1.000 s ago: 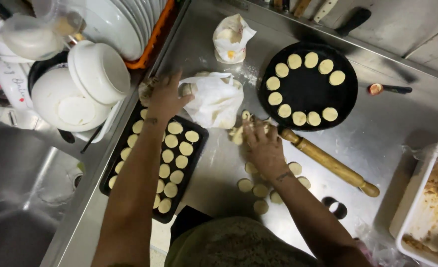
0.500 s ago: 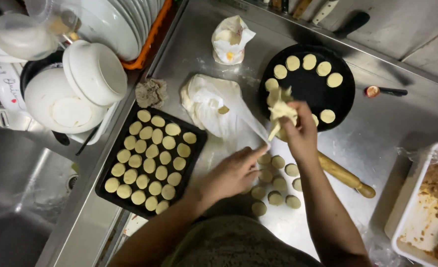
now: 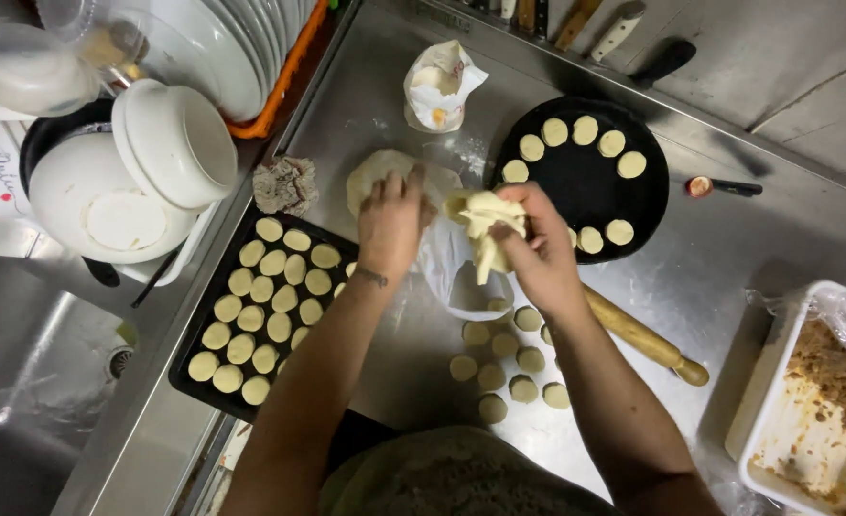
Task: The person rolls out a sheet of dough on a stainless steel countertop using a rolling pin. They then use a round cutter to cut multiple circular pieces from the dough and place them onto a black tray. A second person is visible filling dough circles with a brown mixture.
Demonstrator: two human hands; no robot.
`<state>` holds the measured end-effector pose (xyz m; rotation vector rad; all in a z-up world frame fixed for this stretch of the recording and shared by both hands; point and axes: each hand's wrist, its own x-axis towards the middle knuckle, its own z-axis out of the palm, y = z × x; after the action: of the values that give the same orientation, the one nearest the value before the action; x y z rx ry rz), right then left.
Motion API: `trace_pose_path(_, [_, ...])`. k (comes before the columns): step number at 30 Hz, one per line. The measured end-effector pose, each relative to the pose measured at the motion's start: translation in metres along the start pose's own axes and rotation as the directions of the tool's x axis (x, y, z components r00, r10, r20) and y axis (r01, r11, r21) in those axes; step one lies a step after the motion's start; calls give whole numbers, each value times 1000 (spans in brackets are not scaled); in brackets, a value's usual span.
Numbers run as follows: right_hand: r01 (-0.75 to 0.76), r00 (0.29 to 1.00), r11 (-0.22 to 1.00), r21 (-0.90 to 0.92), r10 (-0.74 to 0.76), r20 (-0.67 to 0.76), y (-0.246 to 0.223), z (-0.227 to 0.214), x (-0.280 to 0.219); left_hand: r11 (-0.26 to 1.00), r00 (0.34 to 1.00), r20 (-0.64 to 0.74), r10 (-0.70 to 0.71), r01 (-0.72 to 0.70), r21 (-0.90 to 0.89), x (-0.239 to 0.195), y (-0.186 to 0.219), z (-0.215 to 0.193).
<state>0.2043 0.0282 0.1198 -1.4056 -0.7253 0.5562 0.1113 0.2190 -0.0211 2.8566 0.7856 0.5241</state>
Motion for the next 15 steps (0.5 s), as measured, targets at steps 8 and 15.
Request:
trace_pose_path(8, [-109,988,993,34,105,109,3,5,25,773,932,-136,-335,189,-606,24,-28,-89])
trace_pose_path(15, [-188,964,982,5,184,194,10,27,44,352,980,-53,-191,18,-936,33,-27,-124])
